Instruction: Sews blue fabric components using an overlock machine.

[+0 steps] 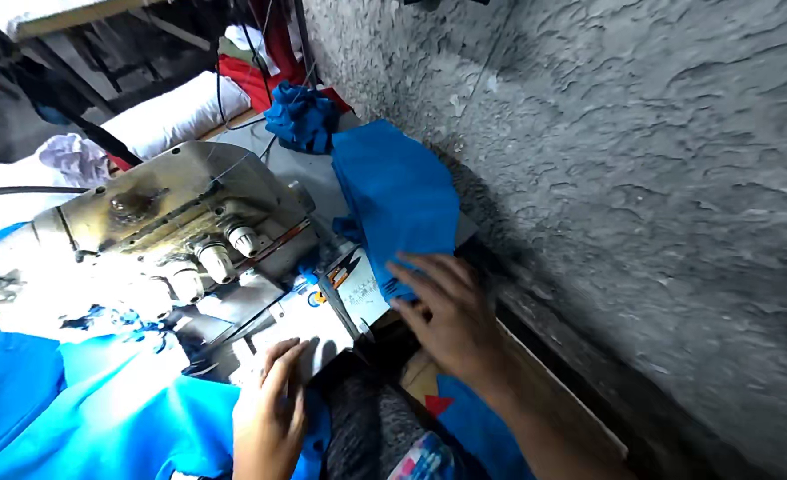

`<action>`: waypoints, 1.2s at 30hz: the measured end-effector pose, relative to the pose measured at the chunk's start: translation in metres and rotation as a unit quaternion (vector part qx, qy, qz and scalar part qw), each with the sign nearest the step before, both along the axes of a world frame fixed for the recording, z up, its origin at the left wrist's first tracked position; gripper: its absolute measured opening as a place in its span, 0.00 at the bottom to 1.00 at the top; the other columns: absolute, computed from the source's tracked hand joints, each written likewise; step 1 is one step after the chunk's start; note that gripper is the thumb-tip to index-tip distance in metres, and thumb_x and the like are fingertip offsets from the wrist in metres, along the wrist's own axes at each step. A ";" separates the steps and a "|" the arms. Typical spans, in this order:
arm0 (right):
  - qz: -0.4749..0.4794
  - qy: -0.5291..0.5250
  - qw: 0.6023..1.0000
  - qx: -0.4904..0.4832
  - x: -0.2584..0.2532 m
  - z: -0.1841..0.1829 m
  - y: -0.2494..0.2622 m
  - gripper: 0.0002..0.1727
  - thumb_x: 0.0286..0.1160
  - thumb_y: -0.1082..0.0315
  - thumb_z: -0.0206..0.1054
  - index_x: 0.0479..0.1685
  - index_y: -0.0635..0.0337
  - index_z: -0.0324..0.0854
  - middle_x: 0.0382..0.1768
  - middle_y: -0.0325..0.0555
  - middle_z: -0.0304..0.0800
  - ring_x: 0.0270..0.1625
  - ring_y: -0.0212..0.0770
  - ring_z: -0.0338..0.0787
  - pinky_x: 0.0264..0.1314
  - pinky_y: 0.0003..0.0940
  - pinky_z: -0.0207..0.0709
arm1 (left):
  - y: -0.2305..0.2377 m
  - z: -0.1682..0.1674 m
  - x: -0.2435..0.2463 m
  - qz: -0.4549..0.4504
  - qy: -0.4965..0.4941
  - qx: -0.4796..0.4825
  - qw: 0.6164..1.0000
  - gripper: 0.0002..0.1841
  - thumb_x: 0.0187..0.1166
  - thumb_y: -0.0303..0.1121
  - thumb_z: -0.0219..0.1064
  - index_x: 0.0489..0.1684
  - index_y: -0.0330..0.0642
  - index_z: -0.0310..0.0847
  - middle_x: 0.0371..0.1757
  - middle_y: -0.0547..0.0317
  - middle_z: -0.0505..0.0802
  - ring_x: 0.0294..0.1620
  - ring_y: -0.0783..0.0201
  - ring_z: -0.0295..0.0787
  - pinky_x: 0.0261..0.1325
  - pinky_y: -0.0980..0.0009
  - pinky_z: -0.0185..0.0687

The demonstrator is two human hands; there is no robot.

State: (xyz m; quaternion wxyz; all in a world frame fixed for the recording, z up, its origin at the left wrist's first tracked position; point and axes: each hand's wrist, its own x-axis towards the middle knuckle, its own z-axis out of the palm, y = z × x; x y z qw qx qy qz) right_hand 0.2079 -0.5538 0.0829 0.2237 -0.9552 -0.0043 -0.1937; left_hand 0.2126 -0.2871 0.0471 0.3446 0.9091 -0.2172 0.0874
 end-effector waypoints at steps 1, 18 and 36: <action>-0.008 0.020 0.999 -0.033 0.007 -0.002 -0.014 0.18 0.78 0.63 0.71 0.66 0.49 0.90 0.64 0.45 0.91 0.69 0.52 0.87 0.67 0.51 0.83 | 0.007 0.000 -0.012 -0.014 0.022 -0.006 1.000 0.14 0.76 0.30 0.62 0.52 0.43 0.93 0.53 0.56 0.95 0.55 0.65 0.92 0.58 0.66 0.89; 0.001 -0.197 0.980 0.018 0.039 0.090 -0.074 0.08 0.71 0.71 0.74 0.47 0.56 0.95 0.47 0.47 0.95 0.51 0.43 0.93 0.56 0.43 0.87 | -0.152 0.079 0.044 -0.327 0.321 -0.385 0.801 0.34 0.85 0.42 0.64 0.85 0.29 0.63 0.79 0.46 0.81 0.78 0.58 0.80 0.80 0.59 0.78; 0.178 0.226 0.749 0.597 -0.062 -0.007 0.104 0.08 0.65 0.76 0.78 0.41 0.65 0.88 0.37 0.40 0.94 0.40 0.30 0.92 0.48 0.29 0.89 | 0.109 0.026 -0.141 -0.006 0.409 -0.302 0.861 0.29 0.75 0.21 0.70 0.79 0.37 0.74 0.63 0.54 0.92 0.54 0.64 0.93 0.59 0.63 0.91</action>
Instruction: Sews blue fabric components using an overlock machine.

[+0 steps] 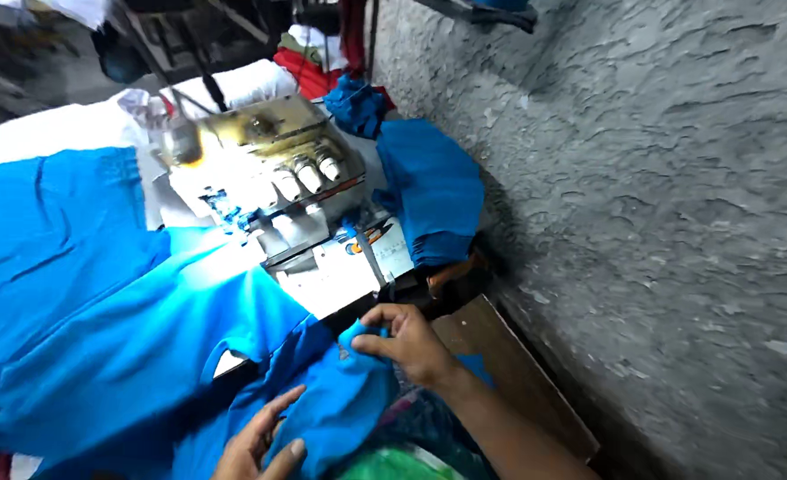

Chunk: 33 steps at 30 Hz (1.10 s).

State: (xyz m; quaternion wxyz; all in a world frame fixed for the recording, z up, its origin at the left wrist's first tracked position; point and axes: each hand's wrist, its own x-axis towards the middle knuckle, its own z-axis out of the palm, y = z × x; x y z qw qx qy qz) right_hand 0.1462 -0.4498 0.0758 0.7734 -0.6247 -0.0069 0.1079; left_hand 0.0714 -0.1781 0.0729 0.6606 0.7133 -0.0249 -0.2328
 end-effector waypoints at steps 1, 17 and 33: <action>0.032 -0.037 0.999 -0.002 0.003 0.008 0.014 0.08 0.64 0.77 0.79 0.40 0.65 0.88 0.37 0.38 0.94 0.41 0.28 0.92 0.49 0.27 0.88 | 0.005 0.002 0.003 0.008 -0.034 -0.008 0.999 0.30 0.75 0.28 0.73 0.81 0.38 0.73 0.66 0.56 0.91 0.57 0.65 0.92 0.62 0.65 0.90; 0.339 -0.082 0.926 0.142 0.032 0.013 0.065 0.11 0.65 0.55 0.82 0.46 0.34 0.92 0.44 0.19 0.95 0.48 0.17 0.90 0.52 0.18 0.86 | 0.015 0.045 0.038 0.173 -0.276 0.020 0.945 0.06 0.86 0.35 0.65 0.44 0.44 0.87 0.36 0.71 0.93 0.38 0.80 0.89 0.44 0.79 0.89; 0.261 -0.130 0.956 -0.027 0.022 0.066 0.124 0.33 0.63 0.77 0.80 0.72 0.51 0.79 0.37 0.44 0.97 0.34 0.36 0.96 0.40 0.27 0.92 | 0.073 0.081 0.059 0.040 -0.307 0.078 0.947 0.07 0.83 0.34 0.67 0.39 0.41 0.86 0.37 0.65 0.90 0.38 0.74 0.87 0.43 0.76 0.86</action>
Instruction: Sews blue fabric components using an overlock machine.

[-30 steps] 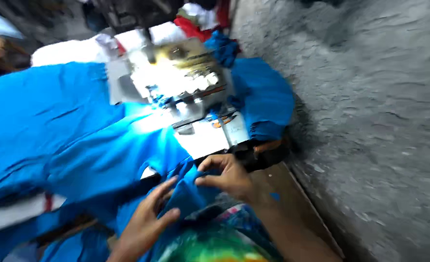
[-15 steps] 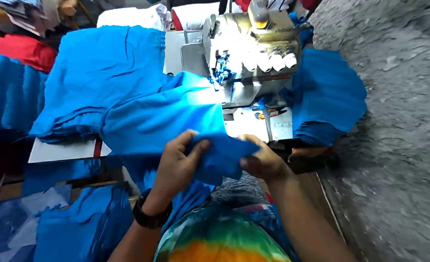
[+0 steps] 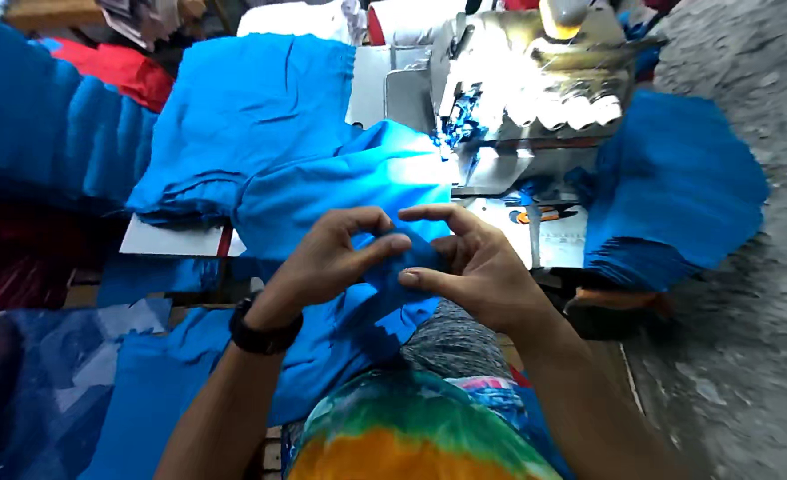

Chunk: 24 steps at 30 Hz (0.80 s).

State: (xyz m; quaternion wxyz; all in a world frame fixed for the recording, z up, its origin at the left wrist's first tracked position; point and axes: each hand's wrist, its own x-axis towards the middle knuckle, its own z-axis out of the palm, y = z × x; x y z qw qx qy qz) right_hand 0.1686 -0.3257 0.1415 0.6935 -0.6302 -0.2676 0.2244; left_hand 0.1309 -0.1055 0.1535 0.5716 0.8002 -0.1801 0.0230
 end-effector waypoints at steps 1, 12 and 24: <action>-0.010 -0.012 1.000 -0.016 0.003 -0.001 -0.002 0.36 0.60 0.78 0.82 0.74 0.50 0.78 0.37 0.44 0.97 0.34 0.37 0.96 0.39 0.29 0.93 | 0.005 0.010 0.006 0.018 -0.036 0.032 0.999 0.06 0.83 0.32 0.66 0.38 0.40 0.85 0.34 0.66 0.89 0.34 0.76 0.85 0.39 0.78 0.84; -0.199 -0.324 0.896 -0.229 0.027 -0.016 -0.027 0.36 0.57 0.56 0.86 0.69 0.60 0.84 0.61 0.47 0.92 0.61 0.38 0.92 0.65 0.38 0.87 | 0.010 0.025 0.049 0.090 -0.202 0.238 0.946 0.08 0.86 0.30 0.63 0.45 0.36 0.87 0.39 0.58 0.91 0.38 0.75 0.84 0.46 0.79 0.80; -0.104 -0.138 0.984 0.033 -0.017 0.016 0.020 0.07 0.79 0.68 0.72 0.44 0.63 0.91 0.35 0.35 0.95 0.37 0.21 0.91 0.41 0.18 0.88 | 0.034 0.061 0.009 0.136 -0.204 0.210 0.946 0.06 0.81 0.30 0.68 0.46 0.41 0.90 0.48 0.68 0.92 0.46 0.79 0.87 0.49 0.83 0.83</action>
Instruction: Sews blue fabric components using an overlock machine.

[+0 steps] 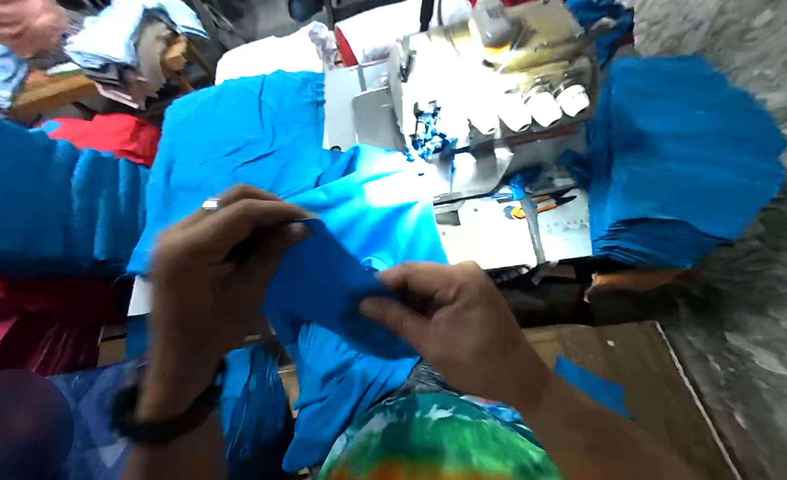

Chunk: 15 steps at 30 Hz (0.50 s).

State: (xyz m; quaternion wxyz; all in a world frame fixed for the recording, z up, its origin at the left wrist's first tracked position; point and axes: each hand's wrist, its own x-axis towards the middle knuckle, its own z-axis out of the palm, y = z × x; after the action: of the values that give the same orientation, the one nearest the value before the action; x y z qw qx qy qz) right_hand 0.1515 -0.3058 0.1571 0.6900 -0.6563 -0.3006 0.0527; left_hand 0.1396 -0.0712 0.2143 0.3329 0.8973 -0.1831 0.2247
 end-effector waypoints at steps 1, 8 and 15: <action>-0.006 -0.004 1.000 0.025 -0.002 0.004 -0.001 0.08 0.80 0.68 0.71 0.43 0.65 0.91 0.35 0.36 0.95 0.37 0.21 0.91 0.41 0.16 0.87 | 0.003 0.009 0.004 -0.006 -0.005 0.016 1.000 0.06 0.83 0.32 0.67 0.48 0.44 0.90 0.49 0.70 0.91 0.47 0.81 0.86 0.50 0.84 0.82; -0.158 0.070 0.984 -0.042 0.065 -0.061 -0.023 0.06 0.74 0.64 0.76 0.35 0.57 0.94 0.29 0.34 0.95 0.32 0.25 0.92 0.38 0.20 0.88 | -0.050 -0.043 0.114 -0.009 -0.040 0.042 0.998 0.05 0.77 0.30 0.73 0.40 0.39 0.91 0.43 0.57 0.91 0.48 0.68 0.87 0.54 0.72 0.80; -0.242 0.057 0.953 -0.175 0.089 -0.110 -0.035 0.11 0.69 0.54 0.78 0.31 0.51 0.92 0.26 0.26 0.89 0.29 0.15 0.84 0.32 0.12 0.78 | -0.067 -0.119 0.152 0.048 -0.005 0.017 0.999 0.03 0.73 0.31 0.75 0.35 0.43 0.93 0.45 0.59 0.93 0.53 0.62 0.85 0.60 0.61 0.75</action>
State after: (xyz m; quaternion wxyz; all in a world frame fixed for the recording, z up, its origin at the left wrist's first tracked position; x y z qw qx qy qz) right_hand 0.2406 -0.3405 0.0468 0.5725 -0.8156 -0.0794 -0.0266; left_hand 0.2920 -0.1385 0.0951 0.3054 0.9095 -0.1455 0.2417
